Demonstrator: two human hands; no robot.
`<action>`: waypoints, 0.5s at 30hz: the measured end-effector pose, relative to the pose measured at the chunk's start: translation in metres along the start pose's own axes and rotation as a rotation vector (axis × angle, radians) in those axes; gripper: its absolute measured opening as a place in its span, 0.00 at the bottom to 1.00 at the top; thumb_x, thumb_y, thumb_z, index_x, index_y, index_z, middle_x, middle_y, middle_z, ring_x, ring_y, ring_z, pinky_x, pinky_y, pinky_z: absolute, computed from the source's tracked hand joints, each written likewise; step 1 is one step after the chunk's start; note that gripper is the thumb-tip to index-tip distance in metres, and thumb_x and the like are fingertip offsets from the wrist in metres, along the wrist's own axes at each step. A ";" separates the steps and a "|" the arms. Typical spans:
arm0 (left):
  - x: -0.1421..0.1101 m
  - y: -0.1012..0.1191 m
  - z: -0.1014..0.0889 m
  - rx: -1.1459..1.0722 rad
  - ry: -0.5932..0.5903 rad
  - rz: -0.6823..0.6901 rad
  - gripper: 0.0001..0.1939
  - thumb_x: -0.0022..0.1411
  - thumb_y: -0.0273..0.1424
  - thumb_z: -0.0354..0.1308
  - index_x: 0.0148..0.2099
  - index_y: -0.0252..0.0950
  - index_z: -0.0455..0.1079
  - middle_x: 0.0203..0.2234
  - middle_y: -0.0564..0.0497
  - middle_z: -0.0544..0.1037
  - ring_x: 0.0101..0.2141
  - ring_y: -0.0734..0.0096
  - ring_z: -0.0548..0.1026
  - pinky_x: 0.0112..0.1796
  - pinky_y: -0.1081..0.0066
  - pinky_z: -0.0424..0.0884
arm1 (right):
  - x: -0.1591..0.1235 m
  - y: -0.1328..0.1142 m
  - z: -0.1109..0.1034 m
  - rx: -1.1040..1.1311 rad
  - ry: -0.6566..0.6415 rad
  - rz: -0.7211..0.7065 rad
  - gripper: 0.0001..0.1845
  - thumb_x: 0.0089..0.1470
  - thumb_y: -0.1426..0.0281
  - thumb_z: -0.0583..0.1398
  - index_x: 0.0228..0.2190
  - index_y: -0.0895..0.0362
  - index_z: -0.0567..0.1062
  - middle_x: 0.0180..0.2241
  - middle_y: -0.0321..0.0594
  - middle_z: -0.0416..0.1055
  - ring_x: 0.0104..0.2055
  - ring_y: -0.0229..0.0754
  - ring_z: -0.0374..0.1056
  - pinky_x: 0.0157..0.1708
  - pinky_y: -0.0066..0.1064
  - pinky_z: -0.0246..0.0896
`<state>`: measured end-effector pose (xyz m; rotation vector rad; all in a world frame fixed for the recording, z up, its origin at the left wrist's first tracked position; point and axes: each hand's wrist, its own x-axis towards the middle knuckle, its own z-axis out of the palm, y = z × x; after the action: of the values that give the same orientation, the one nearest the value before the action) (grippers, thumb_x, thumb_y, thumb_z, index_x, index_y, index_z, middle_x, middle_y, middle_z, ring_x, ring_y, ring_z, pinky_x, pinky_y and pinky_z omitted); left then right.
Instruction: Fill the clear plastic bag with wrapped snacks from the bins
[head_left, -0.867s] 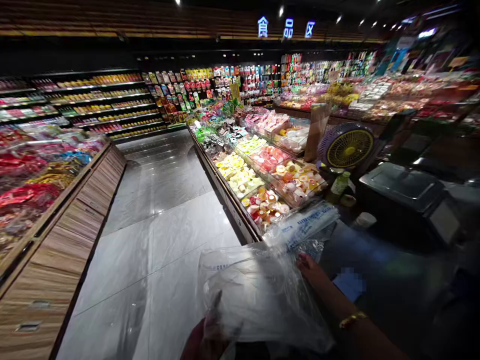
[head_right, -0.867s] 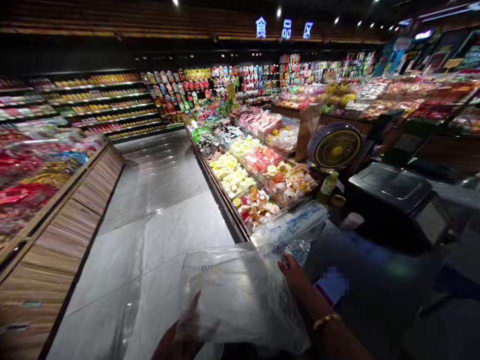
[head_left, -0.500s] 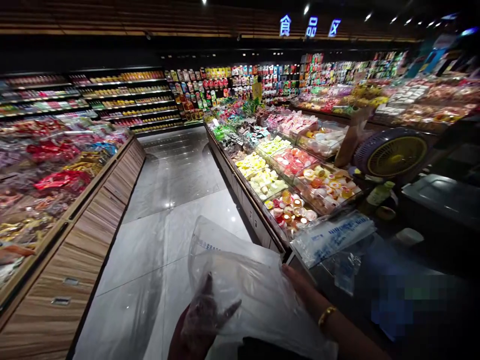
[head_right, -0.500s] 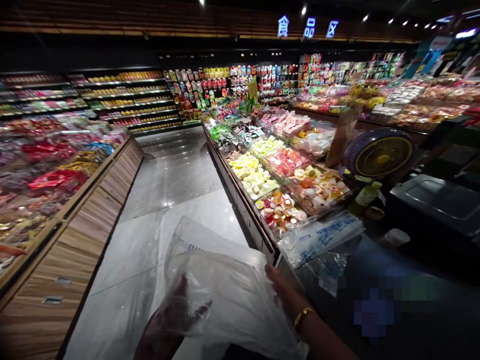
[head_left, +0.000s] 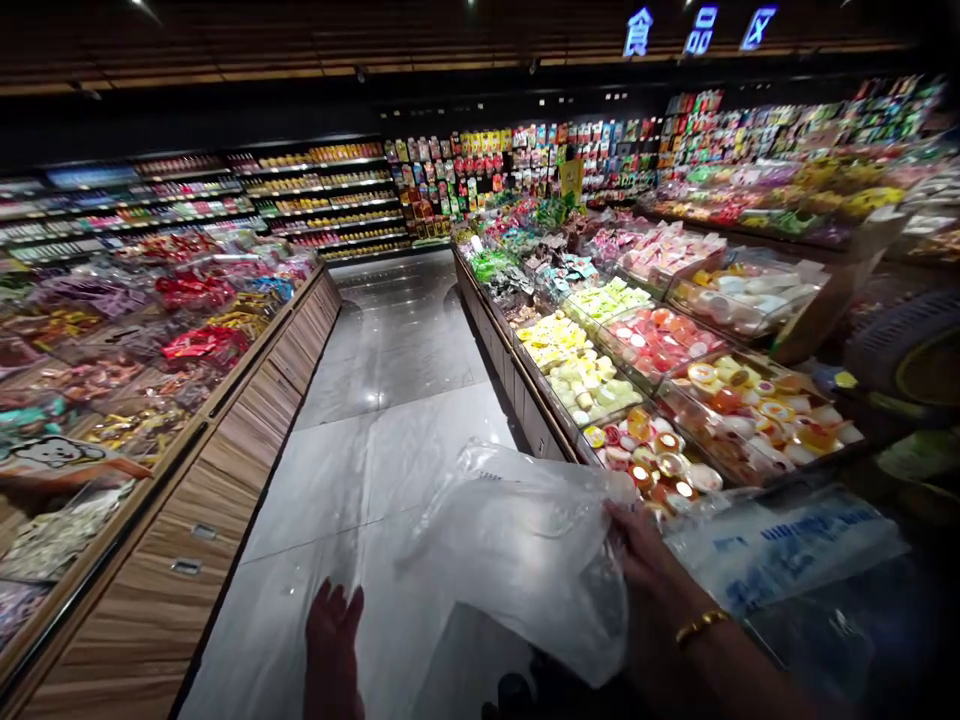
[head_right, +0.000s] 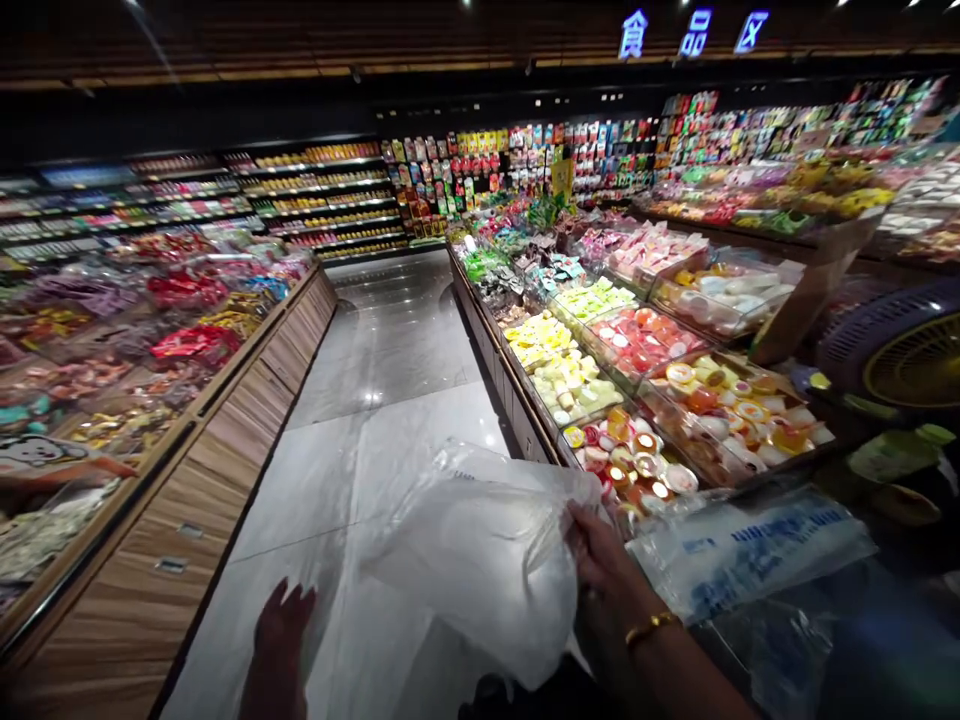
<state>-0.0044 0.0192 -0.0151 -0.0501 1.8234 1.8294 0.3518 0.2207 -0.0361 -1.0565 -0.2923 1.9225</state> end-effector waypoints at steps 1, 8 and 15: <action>0.000 -0.008 0.011 0.031 -0.024 0.067 0.24 0.48 0.32 0.69 0.49 0.41 0.71 0.51 0.46 0.76 0.62 0.48 0.66 0.62 0.50 0.60 | 0.006 0.004 0.010 0.005 -0.010 -0.027 0.19 0.35 0.74 0.77 0.30 0.58 0.77 0.26 0.35 0.79 0.27 0.39 0.76 0.31 0.26 0.74; -0.013 -0.072 0.135 0.925 -0.556 0.755 0.33 0.61 0.38 0.58 0.67 0.35 0.64 0.66 0.37 0.65 0.66 0.45 0.60 0.65 0.43 0.50 | 0.045 0.047 0.078 -0.139 -0.237 0.081 0.22 0.35 0.60 0.78 0.27 0.61 0.79 0.26 0.42 0.80 0.29 0.41 0.76 0.38 0.34 0.75; 0.041 -0.037 0.204 1.240 -0.745 0.628 0.26 0.63 0.37 0.55 0.62 0.42 0.72 0.60 0.43 0.73 0.61 0.49 0.69 0.64 0.42 0.52 | 0.103 0.002 0.093 -0.076 -0.262 0.103 0.27 0.30 0.59 0.80 0.31 0.60 0.80 0.31 0.45 0.82 0.34 0.47 0.78 0.41 0.40 0.75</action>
<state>0.0465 0.2218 -0.0490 1.5334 2.1097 0.5078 0.2550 0.3204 -0.0379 -0.8822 -0.4687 2.1603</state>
